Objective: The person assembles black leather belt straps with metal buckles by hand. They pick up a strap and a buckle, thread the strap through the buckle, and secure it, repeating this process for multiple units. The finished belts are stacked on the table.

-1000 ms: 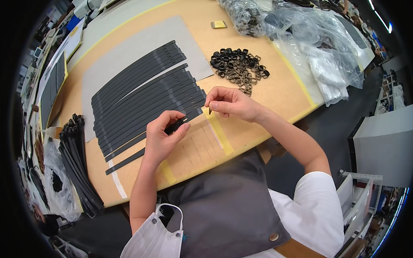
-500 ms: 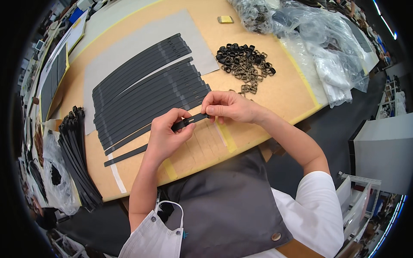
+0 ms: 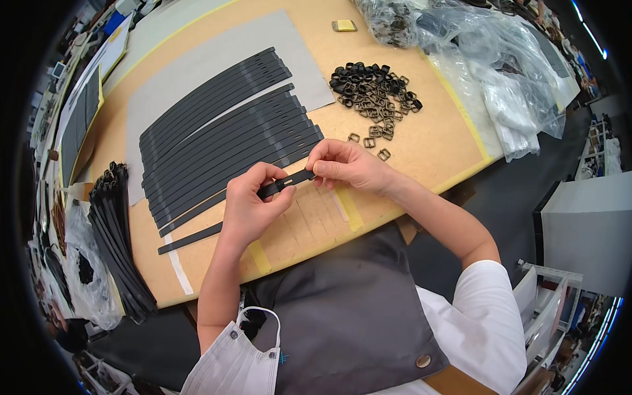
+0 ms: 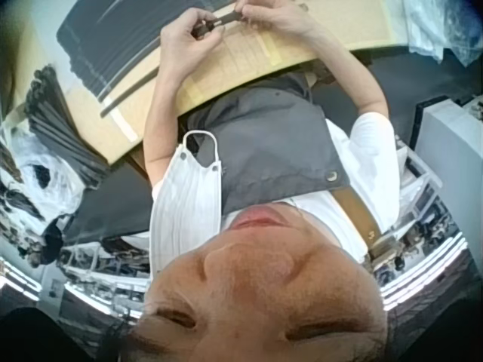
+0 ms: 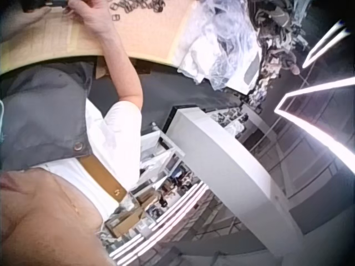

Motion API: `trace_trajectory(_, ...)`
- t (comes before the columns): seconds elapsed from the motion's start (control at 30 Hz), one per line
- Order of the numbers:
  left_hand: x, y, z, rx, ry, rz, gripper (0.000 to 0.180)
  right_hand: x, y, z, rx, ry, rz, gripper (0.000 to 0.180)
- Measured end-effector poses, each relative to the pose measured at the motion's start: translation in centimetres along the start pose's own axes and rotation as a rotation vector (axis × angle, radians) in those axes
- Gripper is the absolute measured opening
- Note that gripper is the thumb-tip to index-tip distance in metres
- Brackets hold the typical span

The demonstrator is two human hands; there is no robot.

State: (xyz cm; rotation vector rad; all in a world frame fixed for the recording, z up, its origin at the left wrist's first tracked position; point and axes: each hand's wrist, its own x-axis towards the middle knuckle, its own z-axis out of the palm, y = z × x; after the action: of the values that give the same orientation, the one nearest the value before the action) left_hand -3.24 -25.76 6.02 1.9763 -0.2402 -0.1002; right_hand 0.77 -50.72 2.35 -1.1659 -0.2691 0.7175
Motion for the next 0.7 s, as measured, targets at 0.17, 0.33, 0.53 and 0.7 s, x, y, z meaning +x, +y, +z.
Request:
trace_trajectory(0.17, -0.2, -0.3, 0.4, -0.001, -0.045, 0.04, 0.022, 0.4, -0.2, 1.1, -0.121, -0.058, 0.047, 0.014)
trace_trajectory(0.33, -0.1, -0.4, 0.0, 0.026, -0.101, 0.056, 0.023, 0.4, -0.8, 2.5, -0.104, -0.026, 0.071, 0.014)
trace_trajectory(0.53, 0.0, -0.7, -0.2, -0.013, -0.142, 0.032, 0.021, 0.7, -1.6, 2.7, -0.228, 0.023, 0.099, 0.017)
trace_trajectory(0.7, 0.0, -1.1, -0.3, -0.05, -0.196, -0.033, 0.019, 0.7, -1.8, 3.1, -0.325, 0.053, 0.098, 0.019)
